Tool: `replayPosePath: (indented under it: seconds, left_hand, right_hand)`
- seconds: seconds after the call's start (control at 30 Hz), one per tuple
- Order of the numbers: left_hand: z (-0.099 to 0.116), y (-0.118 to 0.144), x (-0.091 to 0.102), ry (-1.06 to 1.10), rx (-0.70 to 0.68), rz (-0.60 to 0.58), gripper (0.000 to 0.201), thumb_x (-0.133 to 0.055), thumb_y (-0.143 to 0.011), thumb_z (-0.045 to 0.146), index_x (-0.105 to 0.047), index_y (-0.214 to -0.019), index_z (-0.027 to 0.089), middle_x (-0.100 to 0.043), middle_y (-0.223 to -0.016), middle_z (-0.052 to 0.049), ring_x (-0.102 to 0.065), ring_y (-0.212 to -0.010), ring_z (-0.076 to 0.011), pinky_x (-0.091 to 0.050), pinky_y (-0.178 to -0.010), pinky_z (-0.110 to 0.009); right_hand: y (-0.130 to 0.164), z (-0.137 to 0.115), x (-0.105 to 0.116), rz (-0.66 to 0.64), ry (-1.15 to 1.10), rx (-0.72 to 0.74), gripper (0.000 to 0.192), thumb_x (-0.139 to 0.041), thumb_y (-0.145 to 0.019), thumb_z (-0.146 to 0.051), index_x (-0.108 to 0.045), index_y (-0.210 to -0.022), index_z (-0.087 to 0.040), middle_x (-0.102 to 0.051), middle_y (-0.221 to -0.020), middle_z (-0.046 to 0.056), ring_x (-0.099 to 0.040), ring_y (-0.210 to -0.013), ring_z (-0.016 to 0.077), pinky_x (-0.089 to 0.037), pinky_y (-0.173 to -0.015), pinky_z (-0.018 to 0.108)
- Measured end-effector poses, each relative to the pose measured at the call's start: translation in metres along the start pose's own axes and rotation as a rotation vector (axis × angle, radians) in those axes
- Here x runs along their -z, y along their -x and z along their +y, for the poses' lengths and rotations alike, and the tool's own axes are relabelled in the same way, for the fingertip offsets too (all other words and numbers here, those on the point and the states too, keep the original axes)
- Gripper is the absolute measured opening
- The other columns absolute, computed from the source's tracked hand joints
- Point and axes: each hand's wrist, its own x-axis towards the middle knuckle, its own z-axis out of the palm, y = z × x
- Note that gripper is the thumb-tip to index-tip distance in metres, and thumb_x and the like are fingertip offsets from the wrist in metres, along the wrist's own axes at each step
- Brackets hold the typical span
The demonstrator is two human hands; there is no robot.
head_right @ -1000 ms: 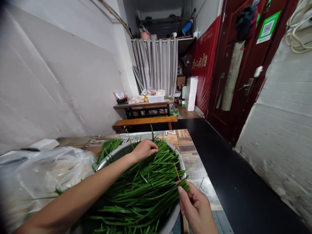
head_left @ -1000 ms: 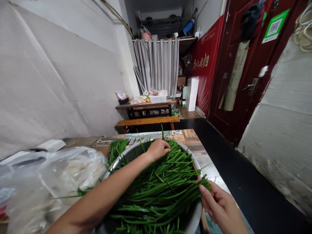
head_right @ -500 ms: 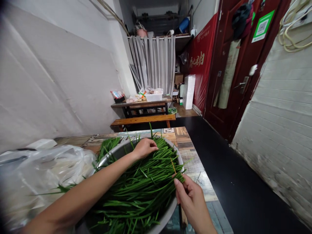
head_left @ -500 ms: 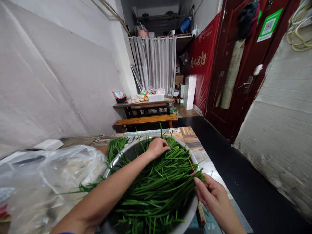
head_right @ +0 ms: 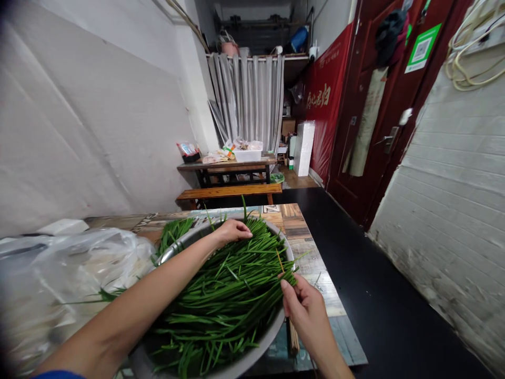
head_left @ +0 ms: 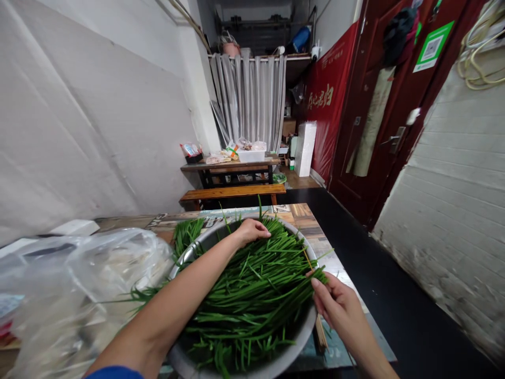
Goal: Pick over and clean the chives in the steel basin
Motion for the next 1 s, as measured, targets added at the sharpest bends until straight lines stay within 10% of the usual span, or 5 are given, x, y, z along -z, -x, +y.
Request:
replayPosePath:
  seconds: [0.27,0.47,1.0]
  left_hand:
    - [0.036,0.028,-0.007,0.074,-0.363,0.046,0.012,-0.06,-0.068,0.026,-0.059,-0.067,0.014,-0.062,-0.068,-0.002,-0.056,-0.064,-0.0115,-0.041,-0.06,-0.022]
    - [0.068,0.072,-0.018,0.467,-0.149,-0.183,0.023,-0.055,-0.075,0.03,-0.054,-0.089,0.011,-0.065,-0.07,-0.006,-0.054,-0.046,-0.0077,-0.033,-0.042,-0.017]
    - [0.083,0.089,-0.035,0.544,-0.061,-0.117,0.025,-0.059,-0.071,0.023,-0.061,-0.091,0.008,-0.067,-0.073,-0.006,-0.054,-0.048,-0.0071,-0.034,-0.043,-0.017]
  right_hand:
    - [-0.001,-0.003,0.0,0.0,-0.034,-0.033,0.032,-0.054,-0.082,-0.042,-0.048,-0.061,-0.018,-0.04,-0.043,-0.007,-0.028,-0.035,0.0049,-0.017,-0.034,0.02]
    - [-0.005,-0.023,-0.006,-0.041,-0.116,-0.101,0.031,-0.054,-0.08,-0.047,-0.05,-0.072,-0.017,-0.04,-0.038,-0.009,-0.024,-0.03,0.0038,-0.012,-0.031,0.018]
    - [-0.013,-0.026,-0.009,0.008,-0.223,-0.165,0.037,-0.059,-0.072,-0.05,-0.041,-0.059,-0.019,-0.039,-0.034,-0.01,-0.02,-0.025,0.0017,-0.007,-0.028,0.017]
